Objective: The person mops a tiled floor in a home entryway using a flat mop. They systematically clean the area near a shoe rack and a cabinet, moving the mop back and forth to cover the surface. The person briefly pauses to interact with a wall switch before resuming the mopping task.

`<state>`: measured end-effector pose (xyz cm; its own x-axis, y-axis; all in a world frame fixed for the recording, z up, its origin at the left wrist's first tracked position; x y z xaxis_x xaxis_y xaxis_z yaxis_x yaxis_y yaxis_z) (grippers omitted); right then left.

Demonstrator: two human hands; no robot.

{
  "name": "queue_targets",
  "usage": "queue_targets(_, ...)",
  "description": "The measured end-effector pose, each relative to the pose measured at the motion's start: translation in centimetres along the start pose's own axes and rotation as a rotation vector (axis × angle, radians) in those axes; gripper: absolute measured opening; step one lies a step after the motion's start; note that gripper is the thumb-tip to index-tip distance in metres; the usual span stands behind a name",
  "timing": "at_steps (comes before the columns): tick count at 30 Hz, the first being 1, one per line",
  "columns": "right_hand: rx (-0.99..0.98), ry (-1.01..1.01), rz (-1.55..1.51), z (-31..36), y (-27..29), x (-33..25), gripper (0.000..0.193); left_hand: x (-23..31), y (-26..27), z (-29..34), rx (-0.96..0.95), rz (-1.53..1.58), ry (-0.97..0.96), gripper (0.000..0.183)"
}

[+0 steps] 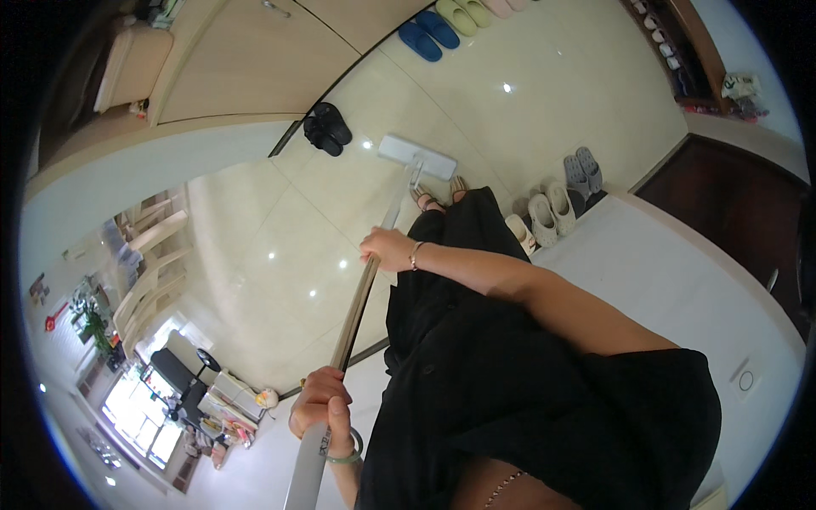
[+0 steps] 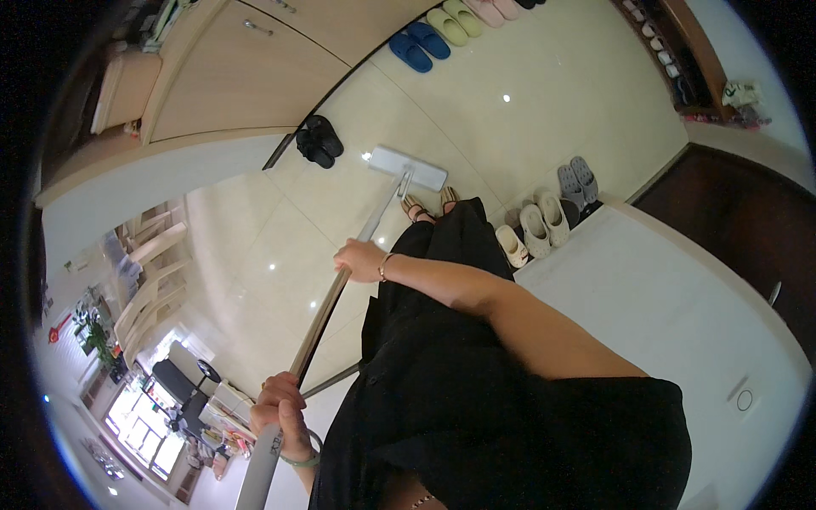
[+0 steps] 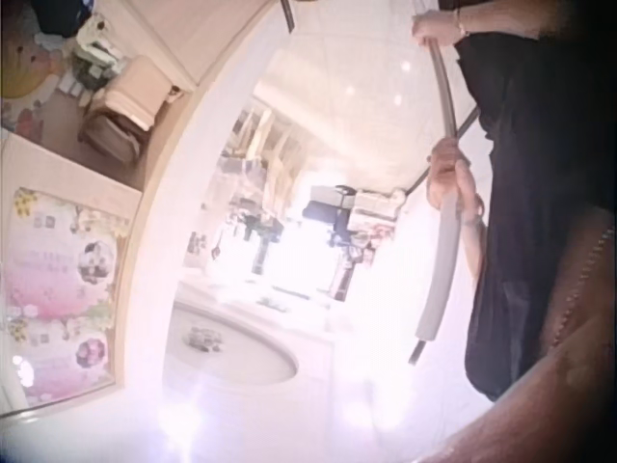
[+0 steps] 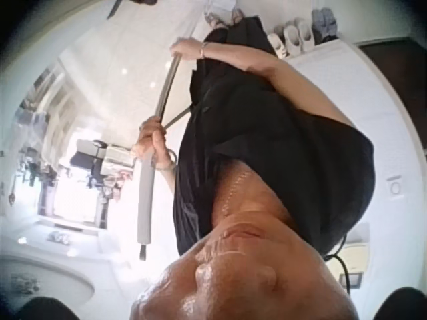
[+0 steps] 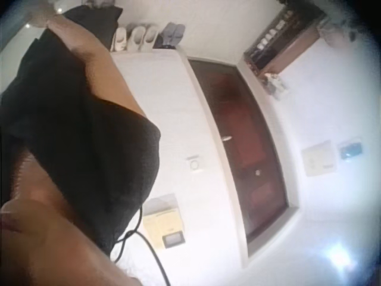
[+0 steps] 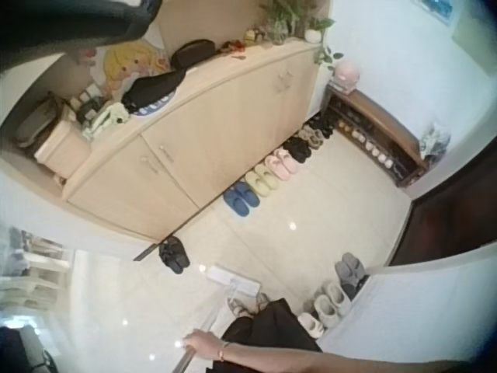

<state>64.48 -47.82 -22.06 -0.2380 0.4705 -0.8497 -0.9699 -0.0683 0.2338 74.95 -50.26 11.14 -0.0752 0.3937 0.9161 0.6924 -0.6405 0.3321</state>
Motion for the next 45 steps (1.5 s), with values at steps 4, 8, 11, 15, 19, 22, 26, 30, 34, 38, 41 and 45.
queue_targets(4,-0.051,0.073,0.062,-0.8,-0.6,-0.9,0.026,0.0,0.5,0.3,0.098,0.011,0.015,0.029)
queue_targets(8,-0.039,0.037,0.049,0.2,1.6,-1.8,0.019,0.0,0.2,-1.6,-0.020,0.141,-0.132,0.030)
queue_targets(11,0.095,0.076,0.031,0.7,4.0,-3.4,0.020,-0.8,2.1,-2.4,-0.015,0.272,-0.187,0.029)
queue_targets(15,0.170,0.008,0.192,-2.5,7.4,-3.0,0.004,-4.5,3.5,-4.9,-0.050,0.325,-0.218,0.027)
queue_targets(19,0.321,0.036,0.130,-8.6,8.5,0.5,0.006,-10.6,4.5,-7.3,-0.073,0.382,-0.320,0.024)
queue_targets(22,0.391,-0.055,0.161,-13.0,8.4,-0.2,0.005,-14.6,7.0,-9.0,-0.109,0.359,-0.293,0.024)
queue_targets(26,0.306,-0.160,0.228,-17.6,4.5,-4.0,0.008,-17.6,14.2,-10.0,-0.068,0.296,-0.185,0.021)
queue_targets(30,0.168,-0.104,0.237,-20.1,-1.5,-7.0,0.013,-17.4,20.9,-8.9,-0.038,0.282,-0.060,0.020)
queue_targets(34,0.032,-0.136,0.288,-21.4,-5.9,-11.0,0.013,-17.2,26.3,-8.6,0.054,0.267,0.076,0.021)
queue_targets(38,-0.118,-0.207,0.299,-22.9,-5.4,-14.3,0.016,-18.8,28.9,-10.5,0.172,0.360,0.159,0.021)
queue_targets(41,-0.035,-0.178,0.320,-23.2,-4.4,-13.6,0.017,-18.7,28.7,-12.5,0.049,0.461,-0.003,0.020)
queue_targets(45,0.139,-0.168,0.240,-22.9,-2.7,-12.6,0.009,-19.7,28.7,-13.0,-0.048,0.525,-0.116,0.020)
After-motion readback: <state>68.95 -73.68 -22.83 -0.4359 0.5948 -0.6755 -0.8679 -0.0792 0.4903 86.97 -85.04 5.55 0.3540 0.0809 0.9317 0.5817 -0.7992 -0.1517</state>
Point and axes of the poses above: each hand's wrist, its own z-axis away from the middle knuckle, its own y-axis out of the back of the hand, x = y × z, the point moved 1 cm from there along -z, towards the middle knuckle, and after that the axes turned 14 degrees about -y, right-handed, at the moved point
